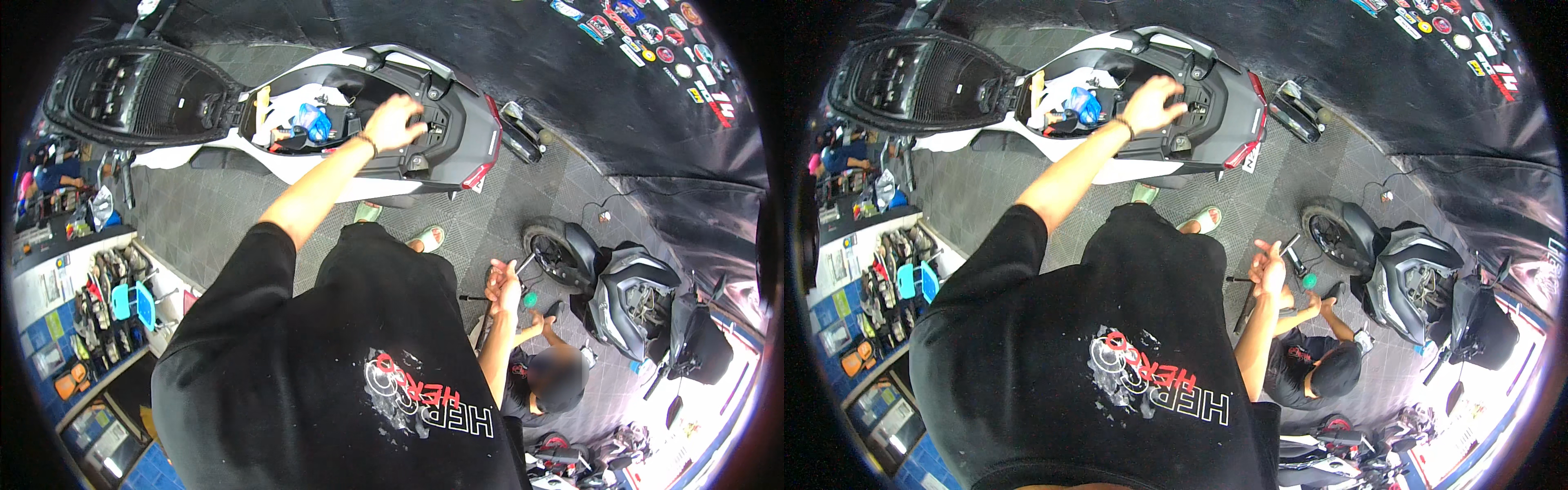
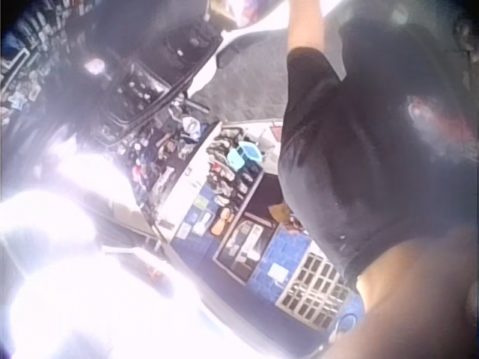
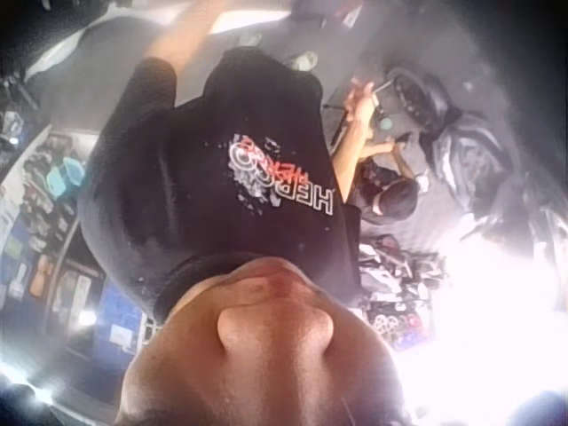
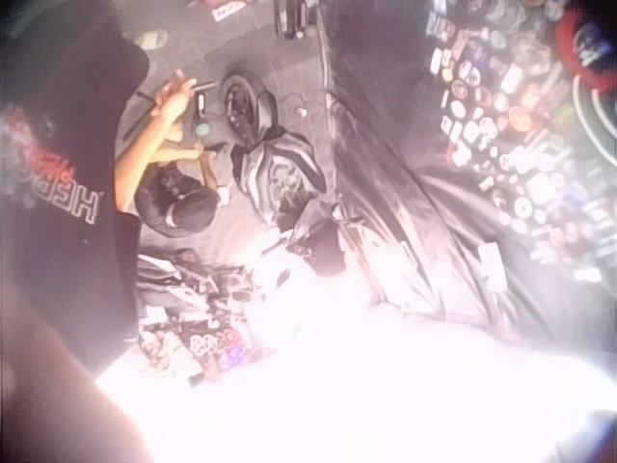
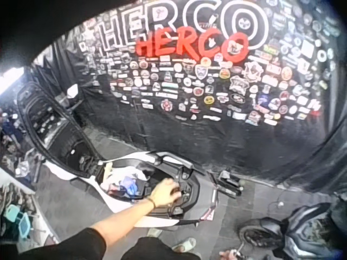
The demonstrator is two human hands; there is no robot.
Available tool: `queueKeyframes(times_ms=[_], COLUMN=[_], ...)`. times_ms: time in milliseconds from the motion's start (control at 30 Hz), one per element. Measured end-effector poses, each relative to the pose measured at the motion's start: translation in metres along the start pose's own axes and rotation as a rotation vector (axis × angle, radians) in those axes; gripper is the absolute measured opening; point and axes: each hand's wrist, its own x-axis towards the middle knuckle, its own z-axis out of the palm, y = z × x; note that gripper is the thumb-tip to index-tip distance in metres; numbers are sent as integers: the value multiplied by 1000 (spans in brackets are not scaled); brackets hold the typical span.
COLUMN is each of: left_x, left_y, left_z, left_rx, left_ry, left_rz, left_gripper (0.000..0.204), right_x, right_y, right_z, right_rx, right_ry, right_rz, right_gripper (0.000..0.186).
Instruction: The person uses a cordless impact driver to remove screws from the rear storage compartment of a white scooter. They then switch to a manual T-handle wrench to loosen and remove additional bolts from the same area. The person places the removed fasteners into the storage compartment.
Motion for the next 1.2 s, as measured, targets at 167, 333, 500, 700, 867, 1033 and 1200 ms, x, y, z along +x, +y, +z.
queueKeyframes(times_ms=[167,333,500,700,867,1033,1200], left_x=[119,181,197,145,58,7,11], left_y=[-79,-113,-141,-132,-163,-214,-262], left_z=[-24,-12,-26,-96,-152,-136,-78], left_rx=[367,360,252,218,145,75,160], left_ry=[-75,-489,-595,-400,-299,-513,-557], left_rz=[33,96,391,477,425,133,151], left_gripper=[81,76,60,52,51,54,58], right_x=[-30,-93,-127,-136,-124,-109,-106], right_y=[44,109,171,205,195,194,185], right_z=[22,54,100,129,142,143,149], right_rx=[44,159,258,322,215,144,35], right_ry=[181,381,550,534,495,470,446], right_rz=[-34,-15,113,145,179,216,249], right_gripper=[60,58,58,58,59,59,58])
